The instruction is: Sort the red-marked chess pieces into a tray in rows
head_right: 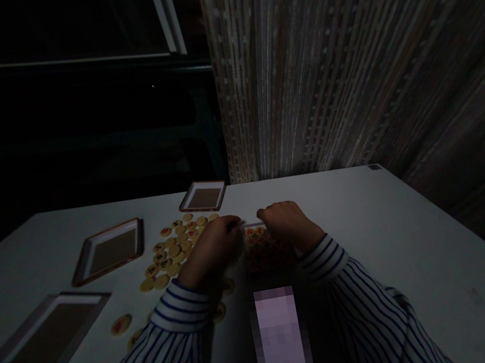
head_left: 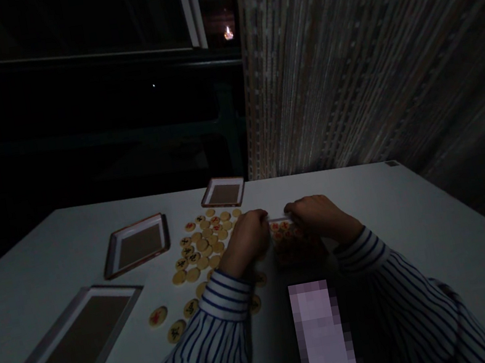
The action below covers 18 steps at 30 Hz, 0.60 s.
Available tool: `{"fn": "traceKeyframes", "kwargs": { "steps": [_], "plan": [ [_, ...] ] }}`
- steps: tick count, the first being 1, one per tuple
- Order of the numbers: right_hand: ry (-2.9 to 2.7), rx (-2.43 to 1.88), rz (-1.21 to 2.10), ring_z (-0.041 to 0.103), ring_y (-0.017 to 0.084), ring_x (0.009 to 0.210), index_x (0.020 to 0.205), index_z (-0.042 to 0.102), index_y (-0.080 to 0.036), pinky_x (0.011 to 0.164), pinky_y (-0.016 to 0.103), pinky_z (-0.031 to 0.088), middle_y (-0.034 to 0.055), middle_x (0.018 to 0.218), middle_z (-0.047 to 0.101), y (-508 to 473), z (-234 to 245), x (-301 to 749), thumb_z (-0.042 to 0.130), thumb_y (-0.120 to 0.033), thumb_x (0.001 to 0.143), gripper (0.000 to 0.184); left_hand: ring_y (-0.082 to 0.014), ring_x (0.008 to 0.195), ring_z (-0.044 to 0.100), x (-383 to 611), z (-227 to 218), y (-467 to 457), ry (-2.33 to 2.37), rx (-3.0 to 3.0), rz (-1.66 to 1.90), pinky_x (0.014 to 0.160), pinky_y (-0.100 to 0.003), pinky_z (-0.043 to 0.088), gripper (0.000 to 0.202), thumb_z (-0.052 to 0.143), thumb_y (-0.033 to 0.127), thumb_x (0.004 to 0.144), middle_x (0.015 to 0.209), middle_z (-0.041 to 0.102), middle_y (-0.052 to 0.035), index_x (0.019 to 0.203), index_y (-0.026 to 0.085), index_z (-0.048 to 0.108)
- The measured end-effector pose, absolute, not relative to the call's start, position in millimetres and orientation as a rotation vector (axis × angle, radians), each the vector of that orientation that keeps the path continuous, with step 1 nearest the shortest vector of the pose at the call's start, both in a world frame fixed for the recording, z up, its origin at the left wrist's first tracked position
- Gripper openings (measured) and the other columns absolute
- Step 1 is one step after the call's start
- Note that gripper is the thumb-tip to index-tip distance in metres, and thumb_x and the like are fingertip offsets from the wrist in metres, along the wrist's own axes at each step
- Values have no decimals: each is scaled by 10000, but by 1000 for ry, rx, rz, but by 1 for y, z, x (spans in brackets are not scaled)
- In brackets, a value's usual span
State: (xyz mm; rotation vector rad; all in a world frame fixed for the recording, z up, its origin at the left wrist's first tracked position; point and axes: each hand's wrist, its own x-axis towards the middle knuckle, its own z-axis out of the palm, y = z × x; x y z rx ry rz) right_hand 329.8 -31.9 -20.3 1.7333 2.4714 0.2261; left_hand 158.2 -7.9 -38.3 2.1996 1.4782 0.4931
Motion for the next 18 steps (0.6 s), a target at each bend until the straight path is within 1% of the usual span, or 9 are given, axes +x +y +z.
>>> {"fn": "traceKeyframes", "kwargs": {
  "steps": [3, 10, 14, 18],
  "plan": [
    [2474, 1739, 224, 623, 229, 862, 1059, 558, -192, 678, 311, 432, 94, 936, 669, -33, -18, 328, 346, -223, 883, 278, -203, 983, 592, 156, -36, -7, 1433, 2269, 545, 861, -280, 417, 320, 431, 188, 812, 1054, 658, -122, 1050, 119, 633],
    [2470, 1776, 215, 615, 219, 895, 1117, 535, -201, 713, 314, 426, 99, 987, 662, -38, -10, 326, 311, -241, 899, 315, -203, 1025, 577, 145, -22, -7, 1488, 2256, 617, 900, -276, 413, 341, 451, 231, 825, 1099, 644, -101, 1111, 125, 602],
    [2506, 1776, 239, 613, 224, 904, 1106, 546, -196, 707, 317, 430, 96, 1006, 660, -38, -8, 327, 316, -236, 893, 316, -201, 984, 596, 131, -10, -6, 1496, 2276, 650, 876, -273, 427, 355, 450, 241, 818, 1069, 656, -99, 1117, 117, 598],
    [2517, 1773, 246, 618, 227, 890, 1079, 562, -195, 705, 321, 433, 92, 993, 665, -38, -9, 327, 317, -234, 893, 310, -202, 956, 606, 108, 1, 0, 1559, 2294, 625, 843, -271, 441, 338, 442, 254, 813, 1048, 667, -69, 1084, 158, 619]
  ]
}}
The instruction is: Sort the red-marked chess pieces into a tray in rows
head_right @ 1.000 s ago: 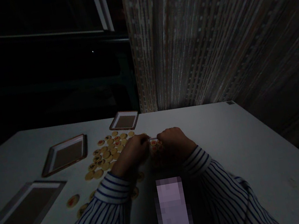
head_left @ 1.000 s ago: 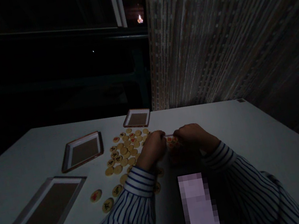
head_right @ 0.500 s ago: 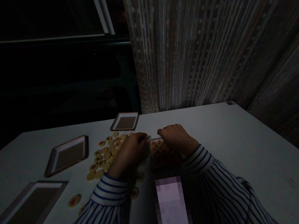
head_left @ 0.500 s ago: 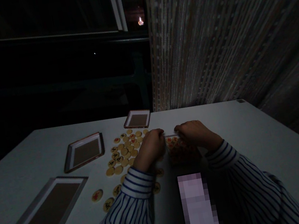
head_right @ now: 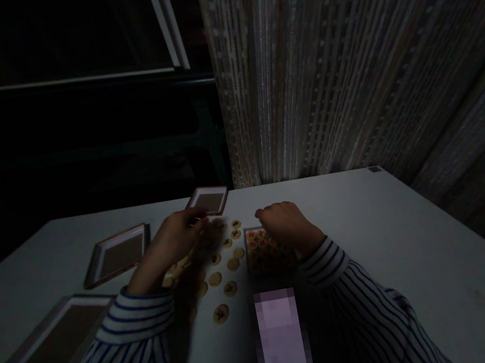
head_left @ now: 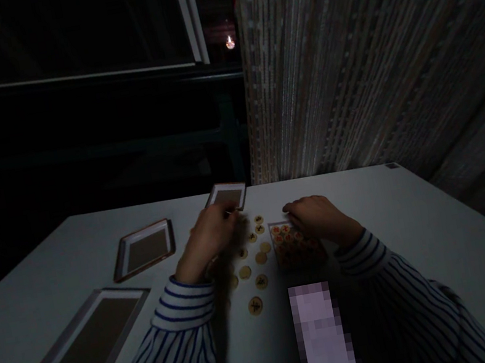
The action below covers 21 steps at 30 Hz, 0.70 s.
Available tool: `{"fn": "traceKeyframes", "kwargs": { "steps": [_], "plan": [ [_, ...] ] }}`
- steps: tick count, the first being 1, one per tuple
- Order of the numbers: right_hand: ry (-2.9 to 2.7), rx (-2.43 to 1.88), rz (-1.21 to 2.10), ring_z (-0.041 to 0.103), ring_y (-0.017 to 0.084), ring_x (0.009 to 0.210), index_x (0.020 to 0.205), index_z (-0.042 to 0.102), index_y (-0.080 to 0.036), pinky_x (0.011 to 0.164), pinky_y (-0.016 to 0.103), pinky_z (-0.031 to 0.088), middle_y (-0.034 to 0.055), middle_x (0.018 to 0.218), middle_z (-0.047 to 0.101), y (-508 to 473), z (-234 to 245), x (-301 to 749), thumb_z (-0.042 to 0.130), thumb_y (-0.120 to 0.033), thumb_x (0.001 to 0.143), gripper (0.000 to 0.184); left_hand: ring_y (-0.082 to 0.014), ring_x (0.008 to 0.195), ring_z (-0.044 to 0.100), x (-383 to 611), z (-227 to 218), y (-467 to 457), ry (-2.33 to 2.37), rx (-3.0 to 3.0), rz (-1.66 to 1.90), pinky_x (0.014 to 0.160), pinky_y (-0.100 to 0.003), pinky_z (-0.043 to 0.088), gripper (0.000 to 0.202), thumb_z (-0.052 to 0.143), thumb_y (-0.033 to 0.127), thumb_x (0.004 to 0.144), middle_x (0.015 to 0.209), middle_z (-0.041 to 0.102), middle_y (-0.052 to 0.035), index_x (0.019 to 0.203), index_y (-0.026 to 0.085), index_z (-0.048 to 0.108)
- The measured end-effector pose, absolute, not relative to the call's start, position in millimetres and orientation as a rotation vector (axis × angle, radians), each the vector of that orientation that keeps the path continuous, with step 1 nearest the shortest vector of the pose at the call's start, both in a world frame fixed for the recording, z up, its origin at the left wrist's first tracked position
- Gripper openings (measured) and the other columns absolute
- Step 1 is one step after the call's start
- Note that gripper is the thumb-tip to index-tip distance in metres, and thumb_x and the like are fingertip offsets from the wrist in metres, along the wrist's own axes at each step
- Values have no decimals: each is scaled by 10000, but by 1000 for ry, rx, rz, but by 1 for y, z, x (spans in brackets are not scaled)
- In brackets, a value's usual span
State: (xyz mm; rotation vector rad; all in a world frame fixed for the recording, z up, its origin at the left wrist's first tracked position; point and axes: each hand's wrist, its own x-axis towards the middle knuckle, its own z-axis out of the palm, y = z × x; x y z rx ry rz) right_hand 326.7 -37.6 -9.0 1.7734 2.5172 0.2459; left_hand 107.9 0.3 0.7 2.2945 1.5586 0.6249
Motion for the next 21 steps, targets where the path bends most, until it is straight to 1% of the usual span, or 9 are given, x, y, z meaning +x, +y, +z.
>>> {"fn": "traceKeyframes", "kwargs": {
  "steps": [3, 6, 9, 13, 15, 17, 21],
  "plan": [
    [2532, 1788, 239, 617, 224, 902, 1072, 571, -194, 732, 323, 430, 88, 995, 668, -37, -9, 324, 324, -238, 894, 308, -195, 933, 611, 89, 3, 9, 1644, 2275, 651, 840, -262, 441, 349, 453, 270, 804, 1044, 668, -67, 1091, 157, 615],
    [2542, 1801, 199, 607, 215, 943, 1112, 562, -192, 781, 322, 419, 96, 1037, 659, -37, -8, 319, 319, -257, 900, 329, -196, 922, 613, 70, 1, 18, 1628, 2260, 667, 843, -269, 444, 376, 459, 307, 799, 1049, 665, -75, 1101, 140, 605],
    [2559, 1815, 166, 598, 207, 969, 1136, 557, -197, 811, 319, 410, 90, 1076, 648, -37, -6, 314, 315, -270, 899, 346, -194, 908, 614, 55, -2, 25, 1621, 2231, 711, 824, -276, 459, 394, 463, 351, 795, 1035, 669, -64, 1110, 156, 597],
    [2588, 1824, 143, 594, 189, 976, 1141, 562, -208, 829, 306, 404, 71, 1088, 646, -39, -6, 310, 316, -263, 896, 352, -186, 856, 627, 39, -8, 31, 1608, 2182, 715, 801, -284, 479, 385, 453, 352, 796, 1000, 679, -46, 1109, 179, 595],
    [2611, 1824, 122, 591, 181, 979, 1137, 569, -211, 837, 298, 401, 66, 1099, 643, -38, -7, 308, 317, -270, 897, 353, -186, 886, 620, 34, -12, 34, 1601, 2184, 710, 821, -286, 474, 378, 453, 342, 794, 1027, 671, -46, 1106, 185, 595],
    [2642, 1824, 95, 587, 179, 986, 1126, 579, -211, 843, 294, 399, 60, 1106, 641, -37, -9, 305, 327, -274, 894, 349, -188, 954, 600, 30, -16, 37, 1595, 2221, 704, 866, -289, 452, 379, 453, 334, 794, 1072, 654, -55, 1110, 178, 592],
    [2677, 1813, 75, 584, 190, 972, 1072, 610, -201, 838, 298, 398, 57, 1061, 658, -27, -8, 292, 364, -287, 878, 325, -190, 1037, 565, 23, -26, 42, 1594, 2314, 618, 921, -284, 409, 369, 438, 311, 807, 1124, 631, -69, 1113, 172, 592]
  ]
}}
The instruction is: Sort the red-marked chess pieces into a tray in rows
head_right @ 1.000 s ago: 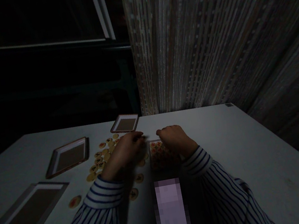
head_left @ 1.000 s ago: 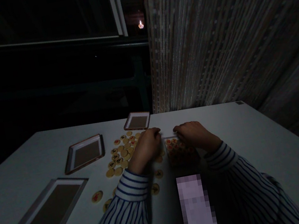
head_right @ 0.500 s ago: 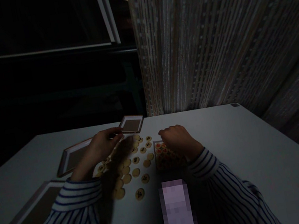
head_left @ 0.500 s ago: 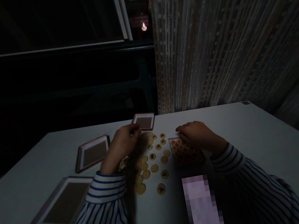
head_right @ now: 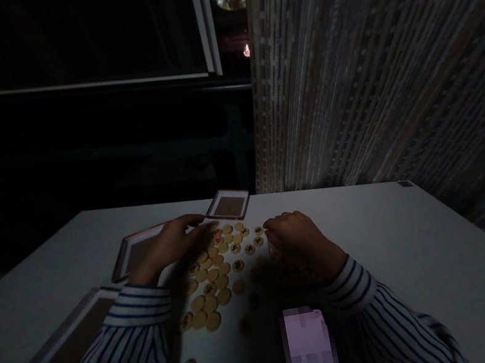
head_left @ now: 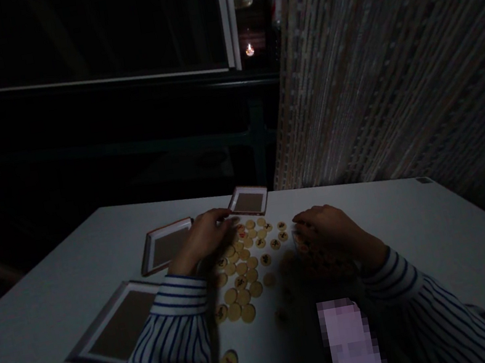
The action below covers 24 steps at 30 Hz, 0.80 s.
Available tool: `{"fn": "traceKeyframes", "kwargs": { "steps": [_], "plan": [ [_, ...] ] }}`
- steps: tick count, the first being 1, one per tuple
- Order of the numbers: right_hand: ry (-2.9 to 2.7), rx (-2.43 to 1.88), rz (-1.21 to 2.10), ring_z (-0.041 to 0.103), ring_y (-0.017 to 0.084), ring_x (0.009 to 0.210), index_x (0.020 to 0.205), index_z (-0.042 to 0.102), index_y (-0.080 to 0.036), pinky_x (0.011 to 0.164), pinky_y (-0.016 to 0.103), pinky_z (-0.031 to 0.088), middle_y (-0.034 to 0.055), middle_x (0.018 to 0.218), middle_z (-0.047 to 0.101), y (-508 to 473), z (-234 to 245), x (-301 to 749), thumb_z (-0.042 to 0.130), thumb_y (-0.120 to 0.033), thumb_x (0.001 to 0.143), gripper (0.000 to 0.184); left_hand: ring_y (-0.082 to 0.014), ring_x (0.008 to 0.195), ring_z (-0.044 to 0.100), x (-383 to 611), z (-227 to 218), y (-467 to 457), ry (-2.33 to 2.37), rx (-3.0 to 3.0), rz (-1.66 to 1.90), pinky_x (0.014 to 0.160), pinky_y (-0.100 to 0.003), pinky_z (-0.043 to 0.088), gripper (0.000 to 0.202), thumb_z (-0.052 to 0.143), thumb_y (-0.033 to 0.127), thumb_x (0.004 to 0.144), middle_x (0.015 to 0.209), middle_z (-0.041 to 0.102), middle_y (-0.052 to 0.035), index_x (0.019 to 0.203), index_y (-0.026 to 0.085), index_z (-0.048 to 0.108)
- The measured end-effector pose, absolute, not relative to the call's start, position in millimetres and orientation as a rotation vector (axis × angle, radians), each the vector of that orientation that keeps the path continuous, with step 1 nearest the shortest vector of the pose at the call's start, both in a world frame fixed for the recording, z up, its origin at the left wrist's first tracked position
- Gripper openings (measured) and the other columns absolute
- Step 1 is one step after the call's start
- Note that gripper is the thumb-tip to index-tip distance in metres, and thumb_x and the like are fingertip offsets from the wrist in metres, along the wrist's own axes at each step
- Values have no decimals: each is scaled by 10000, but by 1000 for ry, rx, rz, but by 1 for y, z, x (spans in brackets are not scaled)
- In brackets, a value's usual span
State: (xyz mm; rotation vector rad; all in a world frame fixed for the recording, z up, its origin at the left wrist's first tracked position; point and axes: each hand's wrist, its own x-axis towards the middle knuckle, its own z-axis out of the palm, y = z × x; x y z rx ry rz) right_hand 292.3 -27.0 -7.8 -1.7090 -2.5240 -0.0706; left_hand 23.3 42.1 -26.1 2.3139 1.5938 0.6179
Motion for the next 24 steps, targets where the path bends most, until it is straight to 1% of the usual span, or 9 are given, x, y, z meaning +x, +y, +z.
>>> {"fn": "traceKeyframes", "kwargs": {
  "steps": [4, 10, 16, 21, 24],
  "plan": [
    [-2573, -1634, -67, 582, 193, 945, 1047, 612, -190, 820, 292, 392, 63, 1005, 667, -10, -3, 271, 372, -312, 870, 322, -203, 1064, 558, 16, -33, 46, 1654, 2338, 522, 919, -285, 402, 369, 426, 273, 812, 1142, 622, -87, 1127, 166, 585],
    [-2639, -1583, 1, 562, 180, 986, 1064, 599, -196, 825, 260, 369, 71, 1038, 648, 18, -4, 237, 376, -306, 863, 320, -201, 1074, 552, 9, -34, 42, 1679, 2289, 450, 915, -283, 397, 392, 443, 216, 790, 1168, 603, -114, 1157, 136, 558],
    [-2735, -1622, -50, 578, 196, 965, 1040, 601, -197, 779, 271, 390, 79, 1033, 649, 40, -13, 204, 397, -292, 842, 300, -224, 1081, 544, 12, -31, 36, 1779, 2262, 555, 909, -302, 394, 392, 423, 306, 829, 1160, 604, -128, 1153, 133, 558],
    [-2790, -1595, -113, 601, 204, 908, 992, 614, -189, 746, 278, 407, 92, 982, 661, 51, -22, 185, 387, -284, 843, 288, -243, 1060, 557, 14, -30, 37, 1834, 2240, 586, 887, -313, 404, 386, 400, 295, 844, 1133, 615, -145, 1135, 107, 572],
    [-2827, -1622, -120, 600, 218, 917, 977, 624, -181, 742, 289, 415, 109, 985, 659, 55, -24, 177, 383, -303, 841, 303, -240, 1057, 559, 13, -30, 37, 1855, 2232, 571, 878, -309, 405, 381, 397, 272, 844, 1127, 618, -149, 1137, 101, 570]
  ]
}}
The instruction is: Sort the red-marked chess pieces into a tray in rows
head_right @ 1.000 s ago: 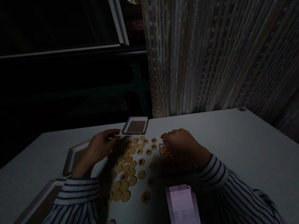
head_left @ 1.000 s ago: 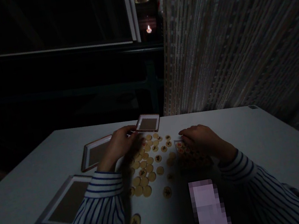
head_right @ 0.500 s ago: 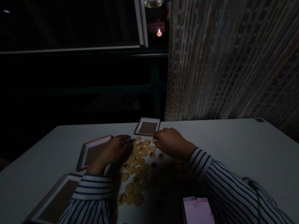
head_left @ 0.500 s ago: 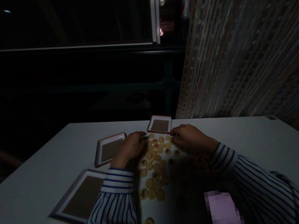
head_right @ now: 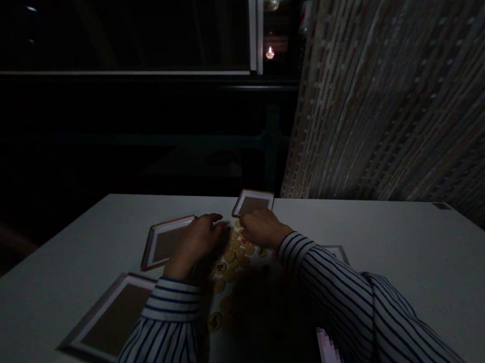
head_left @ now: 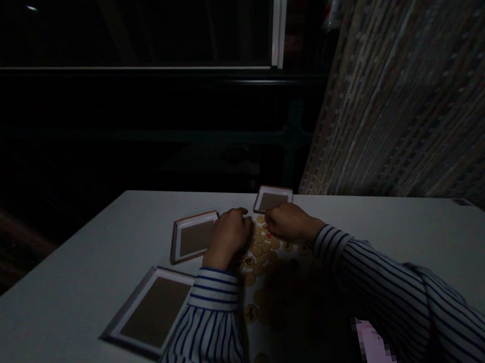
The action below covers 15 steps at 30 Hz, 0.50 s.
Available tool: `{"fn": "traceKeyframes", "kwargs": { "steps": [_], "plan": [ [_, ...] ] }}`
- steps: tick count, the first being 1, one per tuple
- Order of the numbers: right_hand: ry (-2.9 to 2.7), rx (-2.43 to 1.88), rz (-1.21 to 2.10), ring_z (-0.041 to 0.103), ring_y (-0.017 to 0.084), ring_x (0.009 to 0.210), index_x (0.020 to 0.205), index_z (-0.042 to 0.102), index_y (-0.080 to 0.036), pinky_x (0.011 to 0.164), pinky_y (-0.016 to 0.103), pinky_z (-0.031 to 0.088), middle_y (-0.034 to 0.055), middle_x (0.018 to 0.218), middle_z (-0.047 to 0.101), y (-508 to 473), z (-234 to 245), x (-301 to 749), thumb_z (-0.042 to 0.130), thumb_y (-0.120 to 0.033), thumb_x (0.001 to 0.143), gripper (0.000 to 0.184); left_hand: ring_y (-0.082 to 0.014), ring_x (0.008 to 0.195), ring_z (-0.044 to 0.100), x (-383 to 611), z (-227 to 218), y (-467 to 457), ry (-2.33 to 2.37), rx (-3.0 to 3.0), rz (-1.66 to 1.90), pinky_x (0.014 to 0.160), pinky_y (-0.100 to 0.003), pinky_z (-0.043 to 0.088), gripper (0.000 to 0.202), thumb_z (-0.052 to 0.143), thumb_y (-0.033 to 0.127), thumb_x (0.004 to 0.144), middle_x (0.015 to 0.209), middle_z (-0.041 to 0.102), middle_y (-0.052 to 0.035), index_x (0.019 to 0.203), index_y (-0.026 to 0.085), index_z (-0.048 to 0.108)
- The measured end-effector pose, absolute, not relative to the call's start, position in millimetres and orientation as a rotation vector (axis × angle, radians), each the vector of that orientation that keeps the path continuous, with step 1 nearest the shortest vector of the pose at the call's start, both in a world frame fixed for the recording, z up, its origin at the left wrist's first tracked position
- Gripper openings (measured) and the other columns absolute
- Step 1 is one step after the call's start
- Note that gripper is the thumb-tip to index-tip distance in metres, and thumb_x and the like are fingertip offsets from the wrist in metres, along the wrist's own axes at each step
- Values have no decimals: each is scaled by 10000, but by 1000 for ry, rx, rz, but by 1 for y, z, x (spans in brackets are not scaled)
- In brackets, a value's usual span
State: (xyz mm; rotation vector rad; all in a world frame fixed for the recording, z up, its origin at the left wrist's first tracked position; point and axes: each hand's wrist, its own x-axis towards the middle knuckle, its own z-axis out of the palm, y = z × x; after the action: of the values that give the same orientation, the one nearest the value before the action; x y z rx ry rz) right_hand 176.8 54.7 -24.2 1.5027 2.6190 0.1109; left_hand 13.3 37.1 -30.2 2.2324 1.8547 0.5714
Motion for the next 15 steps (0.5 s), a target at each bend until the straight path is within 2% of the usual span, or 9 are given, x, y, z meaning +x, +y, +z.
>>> {"fn": "traceKeyframes", "kwargs": {
  "steps": [15],
  "plan": [
    [2536, 1526, 49, 593, 258, 947, 949, 635, -176, 786, 350, 419, 127, 1002, 652, 66, -31, 160, 456, -311, 787, 276, -231, 1039, 567, 14, -35, 40, 1857, 2209, 617, 866, -302, 402, 357, 423, 278, 842, 1101, 633, -137, 1120, 119, 580]
  ]
}}
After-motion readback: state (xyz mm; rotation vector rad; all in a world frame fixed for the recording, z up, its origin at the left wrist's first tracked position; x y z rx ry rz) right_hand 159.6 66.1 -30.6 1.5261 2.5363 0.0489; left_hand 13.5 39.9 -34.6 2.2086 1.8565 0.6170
